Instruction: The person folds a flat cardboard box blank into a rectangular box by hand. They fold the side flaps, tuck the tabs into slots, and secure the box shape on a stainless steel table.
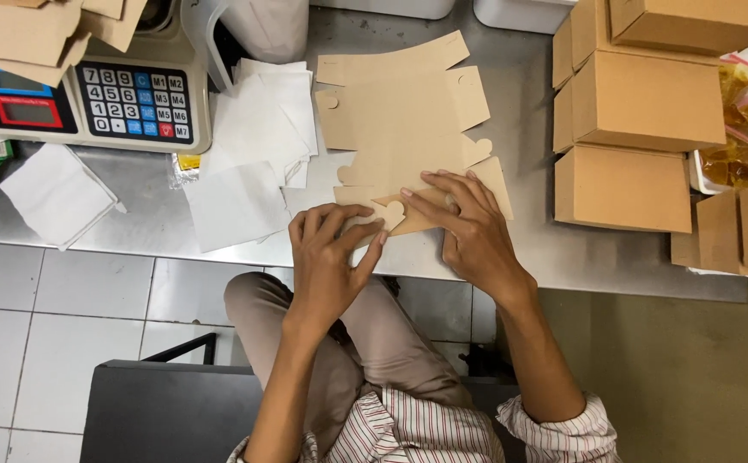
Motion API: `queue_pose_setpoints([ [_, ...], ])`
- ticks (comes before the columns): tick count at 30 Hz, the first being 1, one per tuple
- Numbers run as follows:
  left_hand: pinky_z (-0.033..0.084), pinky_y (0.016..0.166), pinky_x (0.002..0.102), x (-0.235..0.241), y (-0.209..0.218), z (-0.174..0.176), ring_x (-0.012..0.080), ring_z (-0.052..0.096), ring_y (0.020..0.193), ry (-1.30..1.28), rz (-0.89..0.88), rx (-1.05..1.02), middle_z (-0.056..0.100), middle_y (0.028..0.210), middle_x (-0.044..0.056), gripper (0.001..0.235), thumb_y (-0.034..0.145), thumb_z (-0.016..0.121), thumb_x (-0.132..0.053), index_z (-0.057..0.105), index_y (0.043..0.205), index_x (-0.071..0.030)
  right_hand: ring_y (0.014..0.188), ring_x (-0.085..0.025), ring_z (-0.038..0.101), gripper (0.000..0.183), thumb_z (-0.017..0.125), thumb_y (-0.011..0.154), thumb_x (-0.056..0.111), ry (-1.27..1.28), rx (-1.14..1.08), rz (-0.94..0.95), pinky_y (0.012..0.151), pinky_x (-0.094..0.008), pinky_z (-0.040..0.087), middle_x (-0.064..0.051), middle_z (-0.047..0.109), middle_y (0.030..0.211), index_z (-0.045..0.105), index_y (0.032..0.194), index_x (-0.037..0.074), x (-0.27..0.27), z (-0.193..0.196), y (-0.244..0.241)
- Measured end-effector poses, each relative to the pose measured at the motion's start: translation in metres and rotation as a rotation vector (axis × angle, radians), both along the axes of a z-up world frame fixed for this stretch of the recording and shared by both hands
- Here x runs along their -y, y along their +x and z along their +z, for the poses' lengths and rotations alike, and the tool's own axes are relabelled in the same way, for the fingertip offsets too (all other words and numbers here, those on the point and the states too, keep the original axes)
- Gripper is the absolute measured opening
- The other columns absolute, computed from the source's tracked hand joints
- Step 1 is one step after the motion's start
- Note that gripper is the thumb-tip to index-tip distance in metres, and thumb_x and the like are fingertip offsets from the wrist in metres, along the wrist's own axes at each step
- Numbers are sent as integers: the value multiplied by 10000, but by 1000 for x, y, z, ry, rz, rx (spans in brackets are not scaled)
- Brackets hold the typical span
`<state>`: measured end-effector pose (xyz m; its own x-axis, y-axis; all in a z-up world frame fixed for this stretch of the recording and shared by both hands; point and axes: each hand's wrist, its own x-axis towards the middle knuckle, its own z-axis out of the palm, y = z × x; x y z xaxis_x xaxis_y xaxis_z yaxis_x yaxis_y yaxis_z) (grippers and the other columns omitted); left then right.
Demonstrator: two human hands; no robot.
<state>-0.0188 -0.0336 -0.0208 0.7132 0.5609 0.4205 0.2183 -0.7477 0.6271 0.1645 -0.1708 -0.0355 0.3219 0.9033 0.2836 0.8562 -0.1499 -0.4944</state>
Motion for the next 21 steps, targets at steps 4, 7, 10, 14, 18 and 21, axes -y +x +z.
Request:
queue_pose_setpoints([
  [4,390,993,475,-8,0,4,253,604,1047,38,-49,-78,753,1045,25,72,890,814,-202,831,945,-158,1416,-380,504,620,387,949,-109,1,21,45,1219,-598,258,-124,607,1444,790,1227,272,0,7,-3],
  [7,436,919,461,-18,2,16,271,637,980,-31,-92,-112,760,986,37,55,882,798,-173,830,924,-156,1426,-382,492,631,373,967,-106,-22,17,54,1220,-608,236,-118,601,1455,811,1173,298,-1,8,-4],
  [10,488,780,455,-32,8,18,312,690,864,-165,-97,-99,758,907,94,69,864,791,-122,798,932,-111,1429,-377,488,649,370,974,-103,-45,10,46,1221,-607,229,-109,599,1455,810,1172,331,-1,10,-5],
  [14,520,623,451,-44,16,23,311,714,717,-305,-47,-100,728,842,134,190,834,825,-141,716,959,-49,1424,-373,498,651,384,964,-112,-51,2,42,1225,-606,227,-111,609,1452,814,1164,334,-2,10,-4],
  [18,511,573,441,-50,23,17,290,696,659,-322,-50,-128,712,817,124,247,804,856,-167,688,936,-44,1424,-377,497,635,386,969,-104,-47,0,42,1221,-609,231,-118,610,1450,821,1149,322,-3,12,-5],
  [21,511,600,418,-48,24,17,260,684,662,-325,-33,-191,711,843,91,262,785,850,-151,679,966,-69,1424,-376,496,635,388,974,-100,-46,-10,43,1222,-602,230,-114,608,1449,818,1153,331,-2,10,-5],
])
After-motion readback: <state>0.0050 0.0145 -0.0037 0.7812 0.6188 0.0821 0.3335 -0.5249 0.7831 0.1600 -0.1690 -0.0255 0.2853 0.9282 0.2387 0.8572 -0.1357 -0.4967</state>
